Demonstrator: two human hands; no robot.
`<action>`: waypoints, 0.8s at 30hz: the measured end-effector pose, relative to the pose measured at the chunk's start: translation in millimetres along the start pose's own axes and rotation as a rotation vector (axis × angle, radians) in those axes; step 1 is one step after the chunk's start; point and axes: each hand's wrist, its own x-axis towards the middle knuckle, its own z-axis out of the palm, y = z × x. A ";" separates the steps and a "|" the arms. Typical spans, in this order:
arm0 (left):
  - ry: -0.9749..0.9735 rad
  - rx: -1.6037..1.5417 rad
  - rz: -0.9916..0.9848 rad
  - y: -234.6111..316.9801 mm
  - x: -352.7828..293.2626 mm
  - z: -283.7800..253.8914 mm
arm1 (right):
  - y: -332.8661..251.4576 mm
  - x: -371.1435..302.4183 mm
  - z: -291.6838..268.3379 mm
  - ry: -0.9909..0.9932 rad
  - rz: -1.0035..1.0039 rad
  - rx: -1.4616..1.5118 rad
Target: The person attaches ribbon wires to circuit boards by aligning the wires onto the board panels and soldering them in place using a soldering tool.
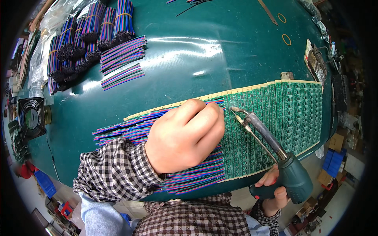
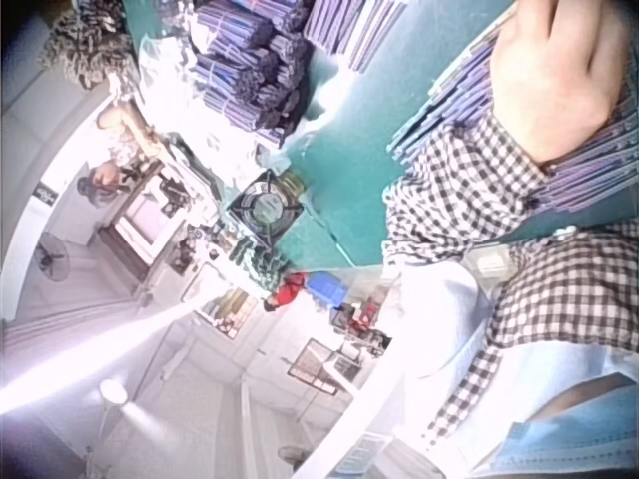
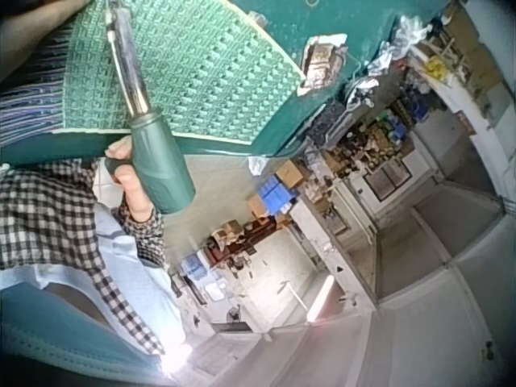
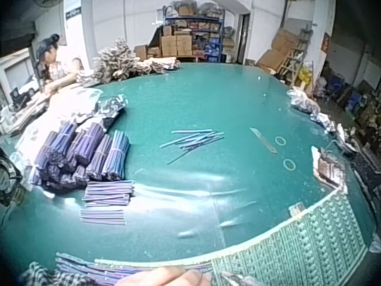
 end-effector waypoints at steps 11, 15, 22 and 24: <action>-0.066 0.021 -0.044 3.1 2.6 -8.9 | 22.9 8.4 10.2 0.053 -0.239 0.392; -0.091 0.138 -0.059 11.4 1.8 -21.8 | 31.0 15.0 26.2 0.098 -0.380 0.488; 0.102 0.001 -0.511 -33.8 -16.7 -69.9 | 38.4 15.0 7.9 -0.038 -0.411 0.520; -0.030 0.004 -0.615 -66.9 -39.0 -70.5 | 38.6 17.8 8.0 -0.075 -0.431 0.516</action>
